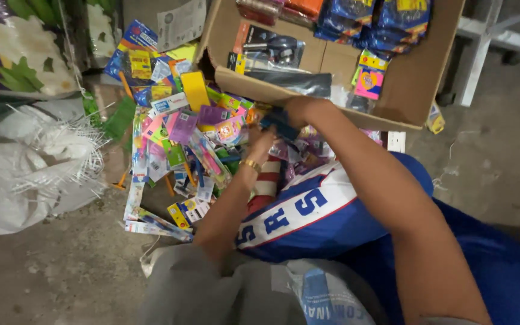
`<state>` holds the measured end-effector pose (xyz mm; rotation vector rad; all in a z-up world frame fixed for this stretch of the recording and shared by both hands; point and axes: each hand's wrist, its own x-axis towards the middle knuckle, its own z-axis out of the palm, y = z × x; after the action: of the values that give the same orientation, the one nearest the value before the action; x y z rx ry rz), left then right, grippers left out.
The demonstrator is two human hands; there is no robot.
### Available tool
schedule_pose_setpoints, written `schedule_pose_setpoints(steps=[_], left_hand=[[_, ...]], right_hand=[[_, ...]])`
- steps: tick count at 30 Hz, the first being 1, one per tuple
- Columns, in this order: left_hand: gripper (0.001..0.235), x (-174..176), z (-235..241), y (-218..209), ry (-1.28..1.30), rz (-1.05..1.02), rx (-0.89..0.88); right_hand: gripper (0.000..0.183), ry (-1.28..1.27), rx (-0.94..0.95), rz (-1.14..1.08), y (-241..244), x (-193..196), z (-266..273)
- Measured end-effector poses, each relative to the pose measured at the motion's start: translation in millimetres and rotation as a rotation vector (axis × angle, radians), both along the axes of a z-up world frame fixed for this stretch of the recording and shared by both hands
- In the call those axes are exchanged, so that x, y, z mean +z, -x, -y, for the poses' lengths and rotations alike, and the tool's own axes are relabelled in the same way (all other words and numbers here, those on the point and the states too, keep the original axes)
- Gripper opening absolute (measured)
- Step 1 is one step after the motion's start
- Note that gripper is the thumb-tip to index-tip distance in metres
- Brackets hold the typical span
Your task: Sorting various small stationery and school supply items from a pile on the floor into a cardboard box.
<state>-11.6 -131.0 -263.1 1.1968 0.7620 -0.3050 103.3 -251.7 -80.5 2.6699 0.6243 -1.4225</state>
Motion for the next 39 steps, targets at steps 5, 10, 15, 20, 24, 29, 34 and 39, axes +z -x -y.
schedule_pose_setpoints(steps=[5, 10, 15, 20, 24, 29, 34, 39], left_hand=[[0.026, 21, -38, 34, 0.068, 0.158, -0.105], [0.012, 96, -92, 63, -0.048, 0.187, -0.308], [0.017, 117, -132, 61, -0.547, 0.505, -0.412], [0.028, 163, -130, 44, -0.183, 0.398, -0.186], [0.025, 191, -120, 32, -0.201, 0.391, -0.172], [0.029, 198, -108, 25, -0.025, 0.419, -0.1], [0.03, 212, -110, 18, 0.049, 0.375, -0.143], [0.035, 199, -117, 6, -0.118, 0.355, -0.34]], right_hand=[[0.039, -0.045, 0.065, 0.028, -6, 7, 3], [0.041, -0.077, 0.041, -0.028, -7, 36, -2], [0.084, -0.252, 0.042, -0.022, -16, 61, -4], [0.066, -0.395, -0.15, -0.122, -27, 91, 4], [0.055, -0.534, -0.509, -0.255, -25, 121, 7], [0.038, -0.824, -0.393, -0.165, -28, 109, 13], [0.036, -0.706, -0.463, -0.042, -31, 115, 15], [0.043, -0.818, -0.199, 0.21, -40, 122, 23]])
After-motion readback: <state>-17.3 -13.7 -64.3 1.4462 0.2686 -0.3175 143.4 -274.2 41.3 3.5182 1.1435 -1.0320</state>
